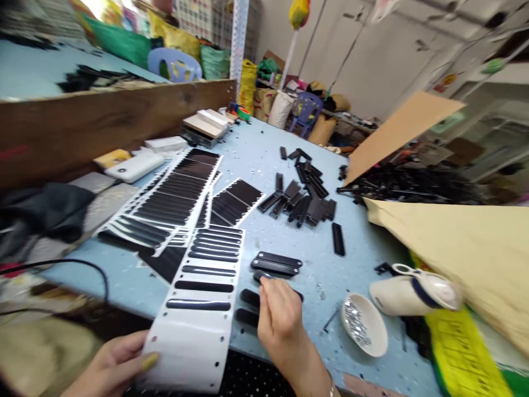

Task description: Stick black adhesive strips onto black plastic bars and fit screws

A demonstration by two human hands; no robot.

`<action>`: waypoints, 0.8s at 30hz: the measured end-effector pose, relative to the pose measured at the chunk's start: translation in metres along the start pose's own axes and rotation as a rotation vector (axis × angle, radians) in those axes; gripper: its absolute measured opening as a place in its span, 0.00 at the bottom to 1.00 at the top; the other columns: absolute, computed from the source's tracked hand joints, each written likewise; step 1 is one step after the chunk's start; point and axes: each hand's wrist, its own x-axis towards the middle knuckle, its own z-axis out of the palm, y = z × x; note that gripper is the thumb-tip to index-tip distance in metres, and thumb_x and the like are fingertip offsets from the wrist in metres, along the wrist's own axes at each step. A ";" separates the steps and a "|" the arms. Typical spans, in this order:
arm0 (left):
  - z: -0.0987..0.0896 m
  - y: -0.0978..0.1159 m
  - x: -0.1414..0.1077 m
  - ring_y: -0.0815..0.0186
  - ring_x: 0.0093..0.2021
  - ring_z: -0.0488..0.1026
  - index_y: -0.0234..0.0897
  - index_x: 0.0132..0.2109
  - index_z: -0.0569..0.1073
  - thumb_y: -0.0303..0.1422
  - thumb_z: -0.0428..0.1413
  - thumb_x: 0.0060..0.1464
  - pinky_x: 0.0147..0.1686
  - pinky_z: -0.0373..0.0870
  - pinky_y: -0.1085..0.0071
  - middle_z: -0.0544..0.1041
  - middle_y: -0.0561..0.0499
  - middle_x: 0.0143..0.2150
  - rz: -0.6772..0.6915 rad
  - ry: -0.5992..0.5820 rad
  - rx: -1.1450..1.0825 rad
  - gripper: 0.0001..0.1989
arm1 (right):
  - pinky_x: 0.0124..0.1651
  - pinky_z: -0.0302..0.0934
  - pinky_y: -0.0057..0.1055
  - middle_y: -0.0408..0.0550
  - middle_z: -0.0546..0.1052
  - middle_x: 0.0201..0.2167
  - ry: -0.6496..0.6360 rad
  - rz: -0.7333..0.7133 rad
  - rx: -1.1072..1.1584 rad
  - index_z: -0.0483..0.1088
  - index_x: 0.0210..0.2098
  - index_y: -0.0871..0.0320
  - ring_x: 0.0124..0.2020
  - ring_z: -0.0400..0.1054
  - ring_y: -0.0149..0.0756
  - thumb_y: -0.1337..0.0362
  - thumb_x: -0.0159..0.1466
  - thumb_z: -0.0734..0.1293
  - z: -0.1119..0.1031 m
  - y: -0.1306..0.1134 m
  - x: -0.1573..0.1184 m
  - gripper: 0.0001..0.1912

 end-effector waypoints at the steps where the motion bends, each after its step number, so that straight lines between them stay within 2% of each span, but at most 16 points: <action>1: 0.002 0.003 -0.004 0.48 0.42 0.78 0.38 0.41 0.83 0.38 0.69 0.40 0.48 0.70 0.55 0.83 0.44 0.38 0.016 -0.054 -0.004 0.18 | 0.42 0.66 0.38 0.55 0.77 0.37 -0.042 -0.047 0.068 0.70 0.48 0.63 0.38 0.70 0.41 0.78 0.63 0.61 0.010 -0.015 0.000 0.15; 3: 0.006 0.005 -0.010 0.51 0.41 0.77 0.34 0.42 0.82 0.36 0.68 0.43 0.45 0.71 0.60 0.83 0.42 0.39 0.044 -0.105 -0.068 0.17 | 0.47 0.66 0.43 0.57 0.76 0.42 -0.141 -0.128 0.160 0.70 0.48 0.62 0.44 0.70 0.46 0.76 0.62 0.63 0.037 -0.042 -0.002 0.15; 4: 0.008 0.006 -0.012 0.53 0.40 0.77 0.34 0.42 0.82 0.37 0.67 0.44 0.42 0.71 0.63 0.82 0.42 0.39 0.050 -0.087 -0.116 0.17 | 0.49 0.66 0.47 0.59 0.76 0.45 -0.185 -0.128 0.158 0.70 0.49 0.63 0.48 0.68 0.50 0.74 0.62 0.64 0.052 -0.053 -0.004 0.15; 7: 0.011 0.004 -0.013 0.59 0.35 0.76 0.34 0.38 0.81 0.42 0.68 0.43 0.34 0.70 0.70 0.82 0.45 0.35 0.061 0.113 -0.248 0.17 | 0.53 0.61 0.56 0.64 0.73 0.52 -0.284 -0.054 0.085 0.68 0.52 0.67 0.55 0.63 0.60 0.66 0.62 0.67 0.088 -0.069 -0.014 0.20; 9: 0.012 0.002 -0.013 0.62 0.31 0.74 0.34 0.36 0.81 0.41 0.68 0.42 0.32 0.69 0.72 0.81 0.46 0.32 0.058 0.152 -0.275 0.16 | 0.53 0.60 0.57 0.62 0.73 0.53 -0.286 -0.029 0.086 0.69 0.51 0.65 0.57 0.61 0.60 0.66 0.62 0.66 0.100 -0.070 -0.024 0.18; 13: 0.014 0.002 -0.012 0.67 0.27 0.71 0.32 0.39 0.81 0.37 0.67 0.46 0.30 0.66 0.74 0.80 0.47 0.30 0.089 -0.031 -0.239 0.14 | 0.51 0.61 0.50 0.56 0.76 0.47 -0.197 -0.012 0.226 0.72 0.46 0.60 0.54 0.65 0.54 0.69 0.61 0.66 0.098 -0.066 -0.034 0.13; 15: 0.017 0.005 -0.011 0.70 0.26 0.69 0.33 0.39 0.81 0.36 0.66 0.47 0.28 0.63 0.76 0.79 0.49 0.28 0.131 -0.020 -0.178 0.13 | 0.48 0.62 0.46 0.55 0.77 0.42 -0.201 0.057 0.309 0.72 0.45 0.60 0.47 0.68 0.49 0.69 0.60 0.67 0.092 -0.066 -0.029 0.13; 18: 0.022 0.012 -0.008 0.71 0.24 0.66 0.32 0.38 0.82 0.37 0.67 0.45 0.25 0.60 0.78 0.77 0.51 0.26 0.199 0.025 -0.042 0.14 | 0.42 0.63 0.39 0.52 0.77 0.36 -0.280 0.196 0.431 0.75 0.42 0.59 0.38 0.69 0.42 0.70 0.59 0.67 0.085 -0.067 -0.013 0.11; 24: 0.023 0.031 0.005 0.71 0.23 0.66 0.32 0.37 0.82 0.40 0.65 0.47 0.23 0.60 0.78 0.77 0.50 0.25 0.261 -0.007 0.115 0.15 | 0.37 0.62 0.31 0.49 0.77 0.31 -0.332 0.361 0.672 0.77 0.33 0.59 0.34 0.69 0.36 0.68 0.63 0.63 0.086 -0.062 0.009 0.10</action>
